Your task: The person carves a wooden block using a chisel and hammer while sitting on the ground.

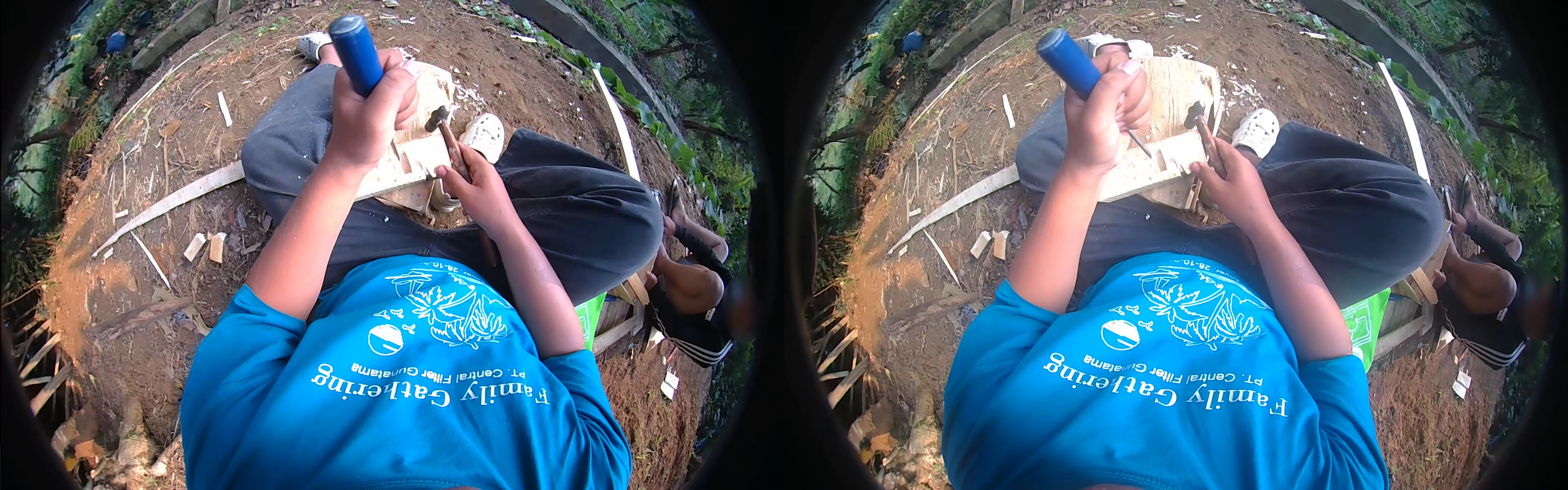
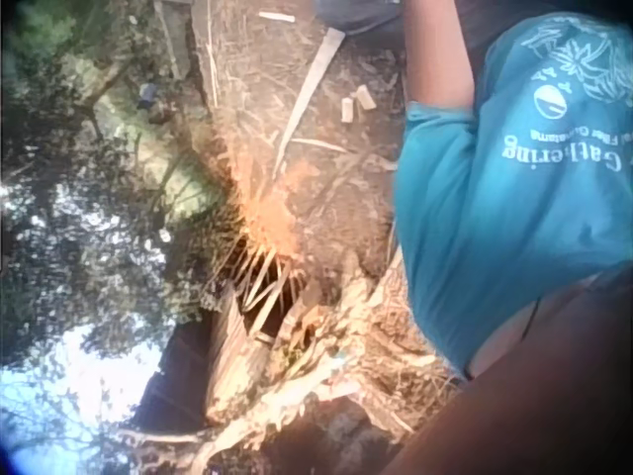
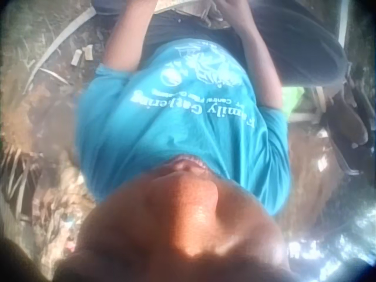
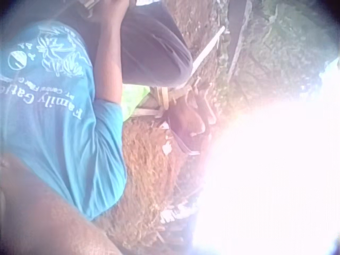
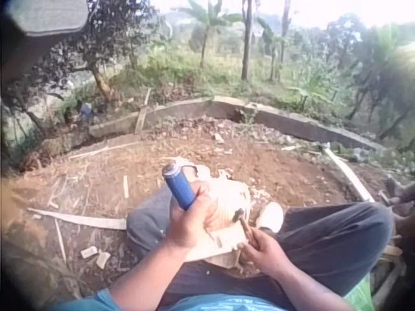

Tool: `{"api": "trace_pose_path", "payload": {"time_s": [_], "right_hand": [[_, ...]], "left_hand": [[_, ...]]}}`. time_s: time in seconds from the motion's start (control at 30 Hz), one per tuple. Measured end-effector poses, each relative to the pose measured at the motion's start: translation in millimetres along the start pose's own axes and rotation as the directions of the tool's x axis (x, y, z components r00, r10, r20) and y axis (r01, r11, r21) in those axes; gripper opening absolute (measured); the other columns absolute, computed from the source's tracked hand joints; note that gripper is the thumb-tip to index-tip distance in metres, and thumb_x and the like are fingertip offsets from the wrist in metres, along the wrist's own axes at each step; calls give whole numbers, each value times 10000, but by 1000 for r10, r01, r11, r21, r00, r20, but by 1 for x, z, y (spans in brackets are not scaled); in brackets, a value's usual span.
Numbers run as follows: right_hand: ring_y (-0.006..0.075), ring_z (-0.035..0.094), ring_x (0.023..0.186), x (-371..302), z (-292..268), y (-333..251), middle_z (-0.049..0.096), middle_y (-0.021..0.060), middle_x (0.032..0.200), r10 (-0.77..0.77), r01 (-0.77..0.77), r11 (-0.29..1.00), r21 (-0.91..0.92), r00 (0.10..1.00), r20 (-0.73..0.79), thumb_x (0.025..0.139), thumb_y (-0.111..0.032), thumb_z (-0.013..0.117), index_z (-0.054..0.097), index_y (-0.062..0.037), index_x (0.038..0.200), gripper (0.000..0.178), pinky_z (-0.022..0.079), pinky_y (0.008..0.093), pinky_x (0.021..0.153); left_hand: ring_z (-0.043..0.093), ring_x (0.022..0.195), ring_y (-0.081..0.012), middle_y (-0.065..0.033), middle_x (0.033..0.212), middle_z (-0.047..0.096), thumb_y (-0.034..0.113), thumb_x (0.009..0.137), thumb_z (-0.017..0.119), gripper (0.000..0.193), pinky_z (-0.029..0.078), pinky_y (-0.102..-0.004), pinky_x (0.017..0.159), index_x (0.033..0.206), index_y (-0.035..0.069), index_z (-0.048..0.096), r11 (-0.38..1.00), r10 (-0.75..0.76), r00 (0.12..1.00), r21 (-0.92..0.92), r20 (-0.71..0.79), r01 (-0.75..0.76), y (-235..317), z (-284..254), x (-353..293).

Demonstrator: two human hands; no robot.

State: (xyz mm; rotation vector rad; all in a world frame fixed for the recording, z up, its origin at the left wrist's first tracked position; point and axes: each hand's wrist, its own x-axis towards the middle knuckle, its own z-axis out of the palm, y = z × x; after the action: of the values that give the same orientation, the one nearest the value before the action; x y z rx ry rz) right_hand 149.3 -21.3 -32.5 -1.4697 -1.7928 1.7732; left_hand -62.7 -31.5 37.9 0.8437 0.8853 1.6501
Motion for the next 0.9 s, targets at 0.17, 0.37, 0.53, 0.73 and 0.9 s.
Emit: {"api": "trace_pose_path", "payload": {"time_s": [0.17, 0.37, 0.53, 0.73, 0.9], "right_hand": [[155, 653, 950, -5, 1, -12, 706, 122, 1045, 54, -54, 997, -47, 998, -11, 962, -234, 727, 571, 11, 1387, 515, 512, 323, 869], [150, 663, 959, -2, -1, -7, 714, 121, 1068, 44, -45, 998, -48, 999, -7, 964, -229, 728, 567, 8, 1397, 519, 524, 327, 872], [159, 672, 1003, -1, 1, -9, 716, 133, 1111, 23, -23, 998, -61, 1000, -8, 964, -219, 725, 562, 8, 1407, 524, 525, 329, 903], [182, 682, 1022, 0, 2, 4, 718, 151, 1108, -30, 29, 999, -15, 999, -27, 953, -214, 722, 567, 5, 1400, 520, 518, 342, 924], [194, 693, 1012, -2, -1, -6, 727, 161, 1071, 18, -17, 995, -94, 1000, 11, 953, -198, 707, 618, 15, 1288, 407, 529, 367, 903]], "left_hand": [[277, 453, -58, 40, 549, 333, 150, 1004, 510, 342, 218, -264, 430, 692, 134, 368, 988, -63, 996, -143, -61, 54, -12, -8, -16], [283, 466, -61, 36, 557, 342, 138, 1002, 513, 337, 222, -266, 443, 697, 126, 371, 994, -30, 1000, -109, -6, 29, -27, -10, -11], [302, 476, -59, 42, 575, 353, 124, 1012, 518, 333, 243, -262, 453, 708, 120, 382, 999, 6, 1000, -48, 19, -5, -31, -10, -15], [376, 498, -35, 62, 597, 394, 53, 994, 570, 324, 296, -247, 457, 719, 115, 411, 987, 53, 998, 151, 15, -55, -46, 8, -8], [571, 586, -122, -43, 619, 592, 155, 884, 660, 189, 460, -335, 559, 765, 18, 607, 918, 5, 998, 395, 66, -31, -56, 22, 2]]}}
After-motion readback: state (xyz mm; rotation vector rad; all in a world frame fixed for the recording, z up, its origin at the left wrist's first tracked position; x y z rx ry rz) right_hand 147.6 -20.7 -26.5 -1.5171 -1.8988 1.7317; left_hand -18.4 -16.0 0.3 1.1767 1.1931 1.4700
